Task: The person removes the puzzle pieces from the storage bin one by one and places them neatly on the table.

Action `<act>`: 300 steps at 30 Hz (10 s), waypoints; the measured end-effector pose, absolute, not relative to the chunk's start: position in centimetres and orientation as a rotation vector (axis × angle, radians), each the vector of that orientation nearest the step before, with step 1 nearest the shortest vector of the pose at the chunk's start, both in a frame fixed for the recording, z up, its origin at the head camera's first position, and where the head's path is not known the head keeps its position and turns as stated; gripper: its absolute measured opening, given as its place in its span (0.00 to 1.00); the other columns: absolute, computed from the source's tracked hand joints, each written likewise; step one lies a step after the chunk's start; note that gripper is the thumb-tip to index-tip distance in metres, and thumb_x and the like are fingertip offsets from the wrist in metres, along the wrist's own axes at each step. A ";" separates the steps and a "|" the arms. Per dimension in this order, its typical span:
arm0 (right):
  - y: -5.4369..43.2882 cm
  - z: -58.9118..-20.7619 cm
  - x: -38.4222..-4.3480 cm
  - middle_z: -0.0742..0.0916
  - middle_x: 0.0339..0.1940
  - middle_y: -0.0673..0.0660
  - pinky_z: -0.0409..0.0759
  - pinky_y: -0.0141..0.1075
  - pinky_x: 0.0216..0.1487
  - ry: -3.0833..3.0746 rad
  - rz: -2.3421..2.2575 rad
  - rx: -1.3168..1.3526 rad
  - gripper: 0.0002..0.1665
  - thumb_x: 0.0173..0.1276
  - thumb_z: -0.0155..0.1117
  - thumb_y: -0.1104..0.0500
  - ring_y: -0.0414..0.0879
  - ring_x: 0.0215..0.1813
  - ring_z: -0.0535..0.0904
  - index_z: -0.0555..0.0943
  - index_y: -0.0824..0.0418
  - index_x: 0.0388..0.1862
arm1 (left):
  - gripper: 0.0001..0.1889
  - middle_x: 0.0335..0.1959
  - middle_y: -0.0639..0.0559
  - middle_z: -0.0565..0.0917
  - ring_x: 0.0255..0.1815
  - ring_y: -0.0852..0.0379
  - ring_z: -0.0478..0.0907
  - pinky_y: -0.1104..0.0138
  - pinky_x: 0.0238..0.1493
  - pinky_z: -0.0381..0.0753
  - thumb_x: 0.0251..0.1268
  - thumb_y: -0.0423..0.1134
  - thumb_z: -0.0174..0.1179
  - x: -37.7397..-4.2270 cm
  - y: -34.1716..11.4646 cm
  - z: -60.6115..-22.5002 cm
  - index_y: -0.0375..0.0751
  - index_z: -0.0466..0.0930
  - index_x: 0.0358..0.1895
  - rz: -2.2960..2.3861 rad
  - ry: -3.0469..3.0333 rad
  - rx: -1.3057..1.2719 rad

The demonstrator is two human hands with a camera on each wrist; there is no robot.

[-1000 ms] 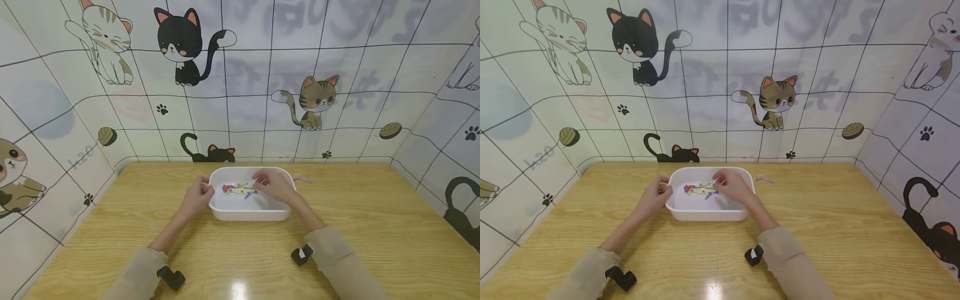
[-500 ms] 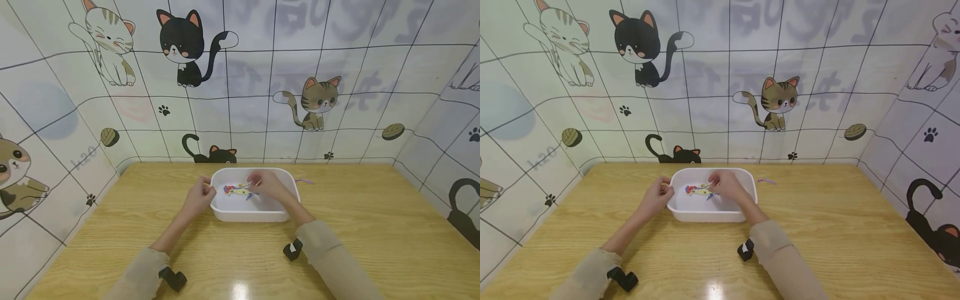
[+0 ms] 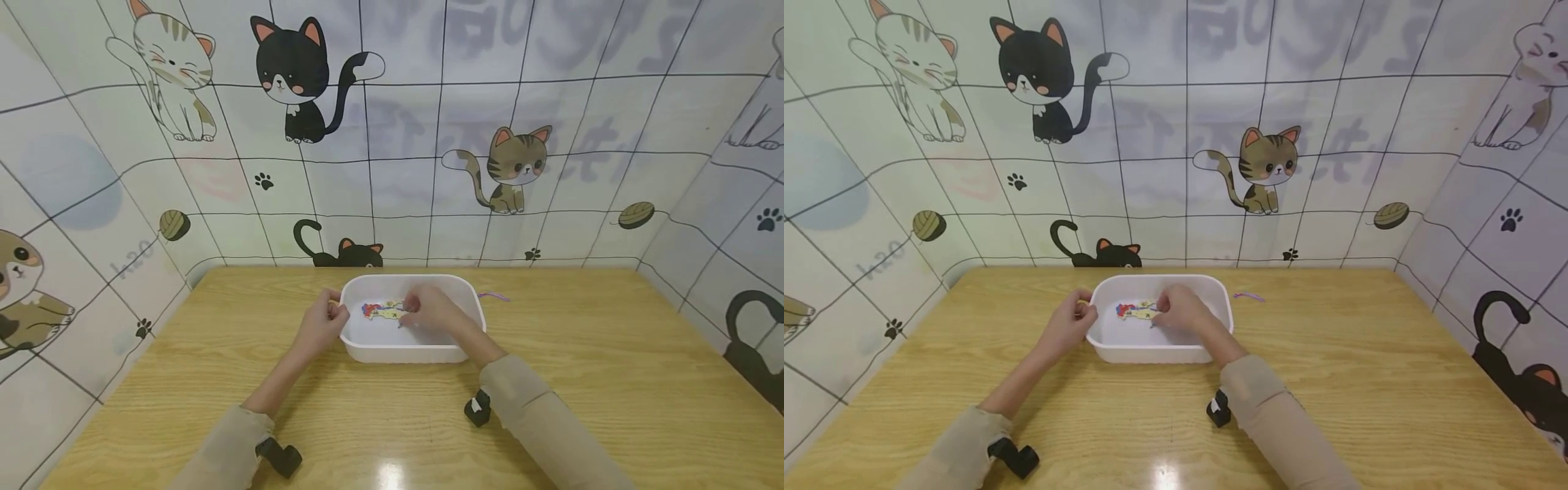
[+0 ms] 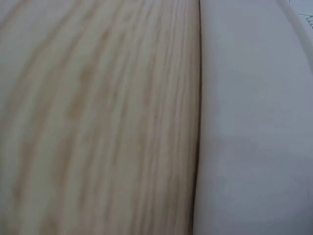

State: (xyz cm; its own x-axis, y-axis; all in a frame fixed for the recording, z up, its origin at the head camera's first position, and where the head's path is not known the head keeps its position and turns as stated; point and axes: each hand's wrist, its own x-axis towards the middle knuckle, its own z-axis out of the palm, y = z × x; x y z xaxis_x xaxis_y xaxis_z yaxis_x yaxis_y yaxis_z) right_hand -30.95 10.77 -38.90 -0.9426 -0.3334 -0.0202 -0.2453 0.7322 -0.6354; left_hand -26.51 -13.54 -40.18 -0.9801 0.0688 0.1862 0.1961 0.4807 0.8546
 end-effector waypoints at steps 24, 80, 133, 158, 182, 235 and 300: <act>11.9 -37.8 -30.3 0.85 0.24 0.53 0.76 0.33 0.29 2.635 -1.185 -0.523 0.13 0.65 0.73 0.57 0.45 0.26 0.80 0.77 0.61 0.37 | 0.15 0.24 0.51 0.72 0.23 0.57 0.66 0.69 0.24 0.66 0.70 0.33 0.53 -26.3 -13.4 -40.0 0.31 0.71 0.56 -1.521 -2.605 -0.226; 24.7 -34.1 -29.0 0.85 0.37 0.66 0.83 0.32 0.34 2.752 -1.720 -0.529 0.19 0.79 0.54 0.63 0.45 0.32 0.82 0.75 0.73 0.61 | 0.15 0.25 0.50 0.71 0.24 0.56 0.66 0.69 0.24 0.66 0.70 0.34 0.53 -26.3 -13.7 -40.0 0.32 0.70 0.56 -1.528 -2.616 -0.214; 36.8 -39.7 -32.4 0.84 0.31 0.57 0.80 0.36 0.32 2.861 -1.128 -0.020 0.22 0.76 0.58 0.58 0.45 0.32 0.79 0.75 0.77 0.55 | 0.16 0.24 0.51 0.72 0.23 0.56 0.67 0.69 0.23 0.66 0.70 0.33 0.52 -26.3 -13.6 -40.0 0.30 0.71 0.57 -1.546 -2.583 -0.222; 36.7 -39.3 -32.3 0.81 0.50 0.73 0.83 0.35 0.39 2.823 -1.197 0.053 0.29 0.78 0.53 0.56 0.50 0.41 0.81 0.68 0.81 0.63 | 0.16 0.23 0.51 0.72 0.22 0.56 0.67 0.69 0.23 0.66 0.70 0.33 0.52 -26.4 -13.6 -40.1 0.30 0.72 0.57 -1.555 -2.573 -0.225; 30.4 -33.9 -30.1 0.80 0.58 0.74 0.79 0.54 0.54 2.844 -1.156 -0.271 0.31 0.81 0.49 0.46 0.62 0.51 0.81 0.70 0.70 0.67 | 0.15 0.24 0.50 0.73 0.23 0.56 0.68 0.69 0.24 0.67 0.70 0.33 0.52 -26.2 -13.5 -40.2 0.31 0.72 0.57 -1.584 -2.562 -0.211; 11.6 -36.0 -31.4 0.87 0.47 0.58 0.79 0.44 0.55 2.738 -1.070 -0.751 0.15 0.71 0.62 0.62 0.52 0.50 0.83 0.82 0.67 0.54 | 0.15 0.24 0.51 0.72 0.23 0.57 0.67 0.69 0.23 0.66 0.69 0.33 0.52 -26.5 -13.6 -40.3 0.32 0.72 0.56 -1.544 -2.575 -0.216; 11.6 -36.5 -31.2 0.86 0.38 0.69 0.76 0.43 0.28 2.459 -1.475 -0.736 0.10 0.71 0.67 0.56 0.62 0.29 0.77 0.82 0.59 0.47 | 0.15 0.24 0.50 0.73 0.24 0.57 0.67 0.69 0.24 0.66 0.69 0.33 0.52 -26.4 -13.5 -40.3 0.32 0.73 0.55 -1.538 -2.573 -0.192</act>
